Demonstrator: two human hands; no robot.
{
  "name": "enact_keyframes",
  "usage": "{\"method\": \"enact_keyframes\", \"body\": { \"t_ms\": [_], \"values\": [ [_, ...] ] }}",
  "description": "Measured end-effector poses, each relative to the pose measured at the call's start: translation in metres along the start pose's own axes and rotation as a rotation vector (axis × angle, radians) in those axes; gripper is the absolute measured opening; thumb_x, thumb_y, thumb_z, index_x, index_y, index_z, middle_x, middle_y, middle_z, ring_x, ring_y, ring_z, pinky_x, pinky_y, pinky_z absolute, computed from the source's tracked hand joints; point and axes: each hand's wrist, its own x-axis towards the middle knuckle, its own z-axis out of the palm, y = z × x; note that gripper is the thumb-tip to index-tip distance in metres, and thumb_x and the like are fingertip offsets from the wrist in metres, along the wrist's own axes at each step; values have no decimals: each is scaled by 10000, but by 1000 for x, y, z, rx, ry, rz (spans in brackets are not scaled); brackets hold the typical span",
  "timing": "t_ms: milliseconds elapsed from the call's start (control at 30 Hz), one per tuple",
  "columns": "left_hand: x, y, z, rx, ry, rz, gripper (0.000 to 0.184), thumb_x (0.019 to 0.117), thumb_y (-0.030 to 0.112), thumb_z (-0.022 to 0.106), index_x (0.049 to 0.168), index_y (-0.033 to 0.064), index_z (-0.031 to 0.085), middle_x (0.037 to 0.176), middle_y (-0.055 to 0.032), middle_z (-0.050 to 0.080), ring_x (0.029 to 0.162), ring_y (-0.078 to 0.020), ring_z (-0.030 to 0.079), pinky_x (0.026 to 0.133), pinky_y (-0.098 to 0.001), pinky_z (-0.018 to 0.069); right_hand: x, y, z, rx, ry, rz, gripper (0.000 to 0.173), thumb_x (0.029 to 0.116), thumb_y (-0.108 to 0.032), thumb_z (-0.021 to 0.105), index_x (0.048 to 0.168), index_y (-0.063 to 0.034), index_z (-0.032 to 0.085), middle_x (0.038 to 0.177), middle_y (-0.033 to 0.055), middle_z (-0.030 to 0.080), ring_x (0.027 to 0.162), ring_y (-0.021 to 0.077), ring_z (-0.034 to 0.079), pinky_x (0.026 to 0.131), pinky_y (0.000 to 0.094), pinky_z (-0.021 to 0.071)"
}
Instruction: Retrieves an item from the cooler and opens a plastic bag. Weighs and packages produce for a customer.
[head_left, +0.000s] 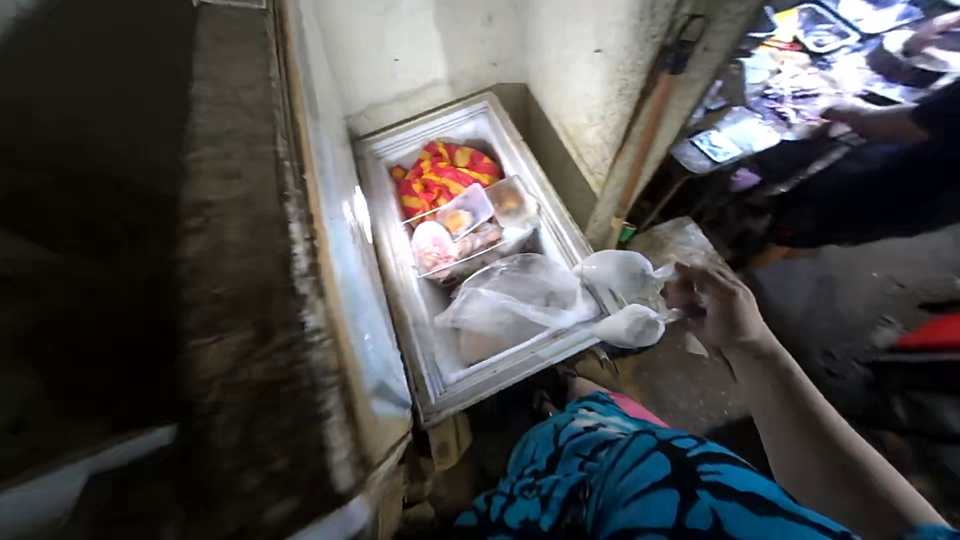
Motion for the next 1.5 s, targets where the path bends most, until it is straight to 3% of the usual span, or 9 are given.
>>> {"method": "enact_keyframes", "body": {
  "t_ms": [200, 367, 533, 700, 833, 933, 1167, 1367, 1500],
  "values": [
    [-19, -8, 70, -194, -375, 72, 503, 906, 512, 736, 1283, 213, 591, 1213, 65, 660, 1138, -5, 621, 972, -259, 536, -48, -7, -43, -203, 280, 78, 467, 1063, -187, 396, 619, -201, 539, 492, -121, 415, 431, -16, 354, 439, 162, 317],
    [-40, 28, 147, -69, -656, 124, 398, 872, 466, 681, 830, 71, 714, 781, -111, 715, 732, -198, 708, 672, -355, 582, -91, -4, -90, -151, 583, 152, 460, 1084, -226, 371, 645, -198, 506, 501, -121, 418, 425, -15, 365, 434, 164, 329],
    [-85, 46, 238, -182, -1207, 268, 145, 845, 65, 708, 950, -17, 766, 1174, -247, 712, 975, -436, 716, 840, -597, 566, -131, -40, -141, -224, 608, 160, 456, 1075, -243, 407, 650, -175, 558, 510, -99, 446, 436, -9, 386, 440, 162, 339],
    [-107, 82, 303, 116, -1747, 208, 211, 920, 77, 634, 1099, -5, 708, 1242, -214, 668, 1082, -397, 679, 909, -585, 537, -163, -94, -188, -405, 454, 49, 444, 1058, -194, 473, 643, -153, 625, 492, -81, 437, 415, -6, 356, 408, 157, 310],
    [-76, 172, 342, -113, -1776, 204, 309, 1003, 237, 596, 1194, 10, 680, 1240, -223, 657, 1137, -379, 658, 983, -567, 514, -181, -135, -223, -616, 396, -47, 374, 1027, -161, 529, 676, -172, 659, 540, -118, 515, 453, -32, 394, 439, 158, 340],
    [-91, 248, 382, -491, -1858, 160, 329, 995, 117, 559, 1303, 36, 645, 1302, -190, 649, 1197, -310, 632, 1034, -513, 493, -186, -169, -240, -743, 411, -141, 325, 1015, -187, 577, 702, -186, 664, 546, -145, 522, 447, -62, 412, 423, 144, 351],
    [-155, 363, 406, -1188, -1851, -879, 620, 930, -86, 549, 1505, 94, 400, 1231, -95, 647, 921, -126, 666, 813, -306, 577, -187, -208, -263, -439, 491, -668, 319, 1011, -67, 509, 773, -191, 682, 645, -157, 612, 527, -51, 510, 497, 140, 441],
    [-159, 388, 399, -1119, -1820, -1041, 299, 904, -137, 548, 1155, 22, 570, 915, -30, 708, 797, -98, 697, 742, -277, 607, -207, -142, -312, -239, 362, -669, 327, 1022, -149, 507, 743, -218, 665, 650, -152, 597, 539, -63, 495, 483, 140, 415],
    [-189, 378, 432, -1073, -2013, -855, 743, 782, -102, 639, 1472, 71, 423, 1090, -43, 700, 867, -106, 691, 750, -291, 601, -234, -67, -340, -210, 223, -400, 313, 976, -159, 549, 671, -172, 621, 600, -139, 552, 536, -66, 485, 501, 138, 414]
  ]
}}
